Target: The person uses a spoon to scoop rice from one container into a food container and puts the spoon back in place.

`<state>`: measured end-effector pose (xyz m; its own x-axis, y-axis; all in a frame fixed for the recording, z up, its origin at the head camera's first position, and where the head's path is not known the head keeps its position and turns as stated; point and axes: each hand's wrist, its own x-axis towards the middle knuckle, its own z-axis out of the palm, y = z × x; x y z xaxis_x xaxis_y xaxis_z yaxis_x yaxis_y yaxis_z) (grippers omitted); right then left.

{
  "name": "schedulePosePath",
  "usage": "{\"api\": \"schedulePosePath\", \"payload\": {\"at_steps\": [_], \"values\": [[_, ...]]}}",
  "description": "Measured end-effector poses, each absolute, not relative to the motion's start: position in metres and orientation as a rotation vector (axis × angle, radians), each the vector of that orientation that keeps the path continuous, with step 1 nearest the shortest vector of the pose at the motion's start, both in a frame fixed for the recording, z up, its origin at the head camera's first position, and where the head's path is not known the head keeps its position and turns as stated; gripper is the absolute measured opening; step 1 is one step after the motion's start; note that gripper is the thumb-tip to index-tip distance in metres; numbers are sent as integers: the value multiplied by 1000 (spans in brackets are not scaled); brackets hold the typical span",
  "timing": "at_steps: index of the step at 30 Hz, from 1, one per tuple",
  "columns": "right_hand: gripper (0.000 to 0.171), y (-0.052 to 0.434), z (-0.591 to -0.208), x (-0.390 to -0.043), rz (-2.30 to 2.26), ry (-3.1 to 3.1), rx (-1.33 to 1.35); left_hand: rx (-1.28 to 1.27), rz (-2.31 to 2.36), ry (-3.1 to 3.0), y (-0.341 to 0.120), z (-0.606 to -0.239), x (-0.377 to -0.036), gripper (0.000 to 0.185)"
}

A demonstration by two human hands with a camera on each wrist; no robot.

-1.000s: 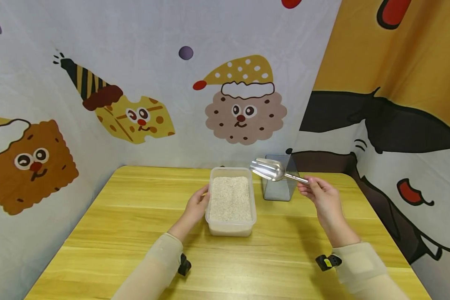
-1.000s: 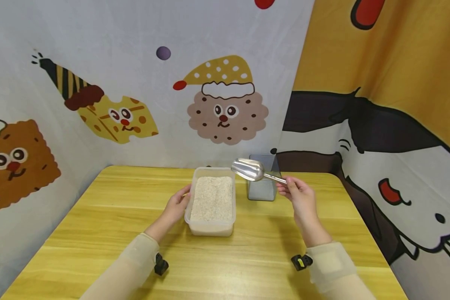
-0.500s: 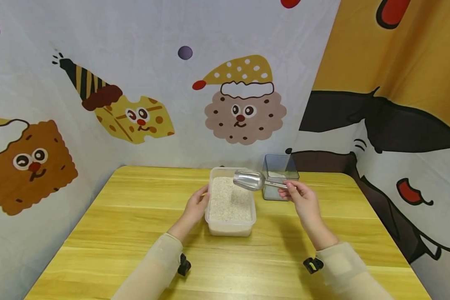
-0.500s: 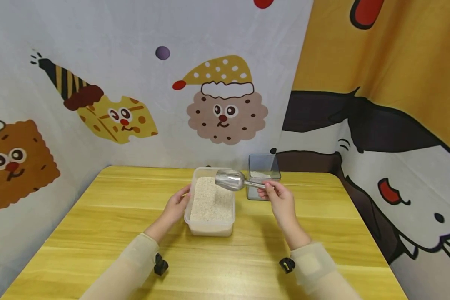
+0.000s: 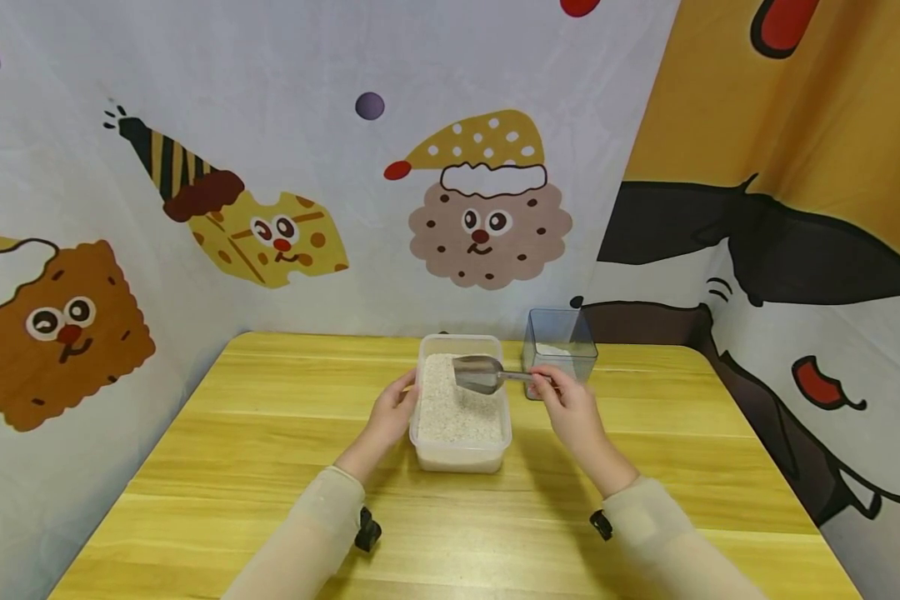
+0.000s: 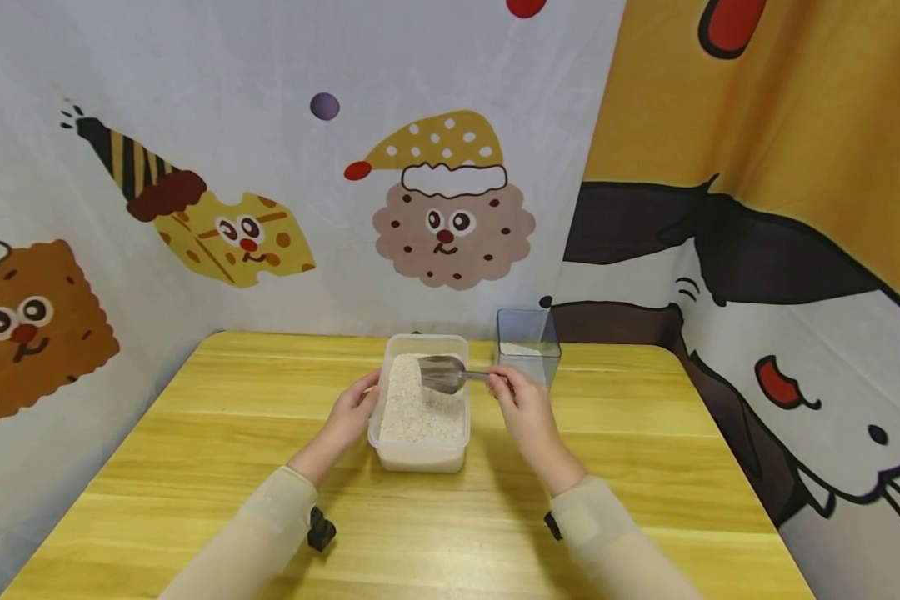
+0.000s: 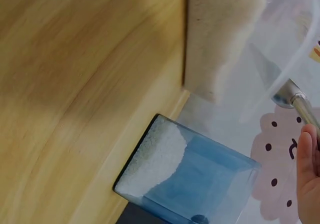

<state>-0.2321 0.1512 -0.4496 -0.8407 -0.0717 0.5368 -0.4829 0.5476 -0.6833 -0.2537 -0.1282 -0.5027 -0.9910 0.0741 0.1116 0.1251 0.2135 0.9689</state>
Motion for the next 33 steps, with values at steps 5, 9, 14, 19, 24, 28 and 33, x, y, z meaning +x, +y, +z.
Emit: {"api": "schedulePosePath", "payload": {"at_steps": [5, 9, 14, 19, 24, 28, 33], "values": [[16, 145, -452, -235, 896, -2335, 569, -202, -1954, -2422, -129, -501, -254, 46], [14, 141, -454, -239, 749, -2277, 651, -209, -1987, -2419, -130, -500, -255, 46], [14, 138, -457, -246, 645, -2207, 748, -192, -1964, -2436, -129, -501, -255, 46], [19, 138, -460, -251, 565, -2168, 827, -183, -1947, -2430, -128, -503, -254, 45], [18, 137, -456, -251, 481, -2175, 920, -162, -1959, -2423, -128, -504, -255, 45], [14, 138, -450, -247, 439, -2209, 968, -166, -1968, -2422, -127, -502, -254, 46], [12, 136, -437, -239, 408, -2283, 993, -183, -1995, -2428, -126, -481, -243, 46]]}}
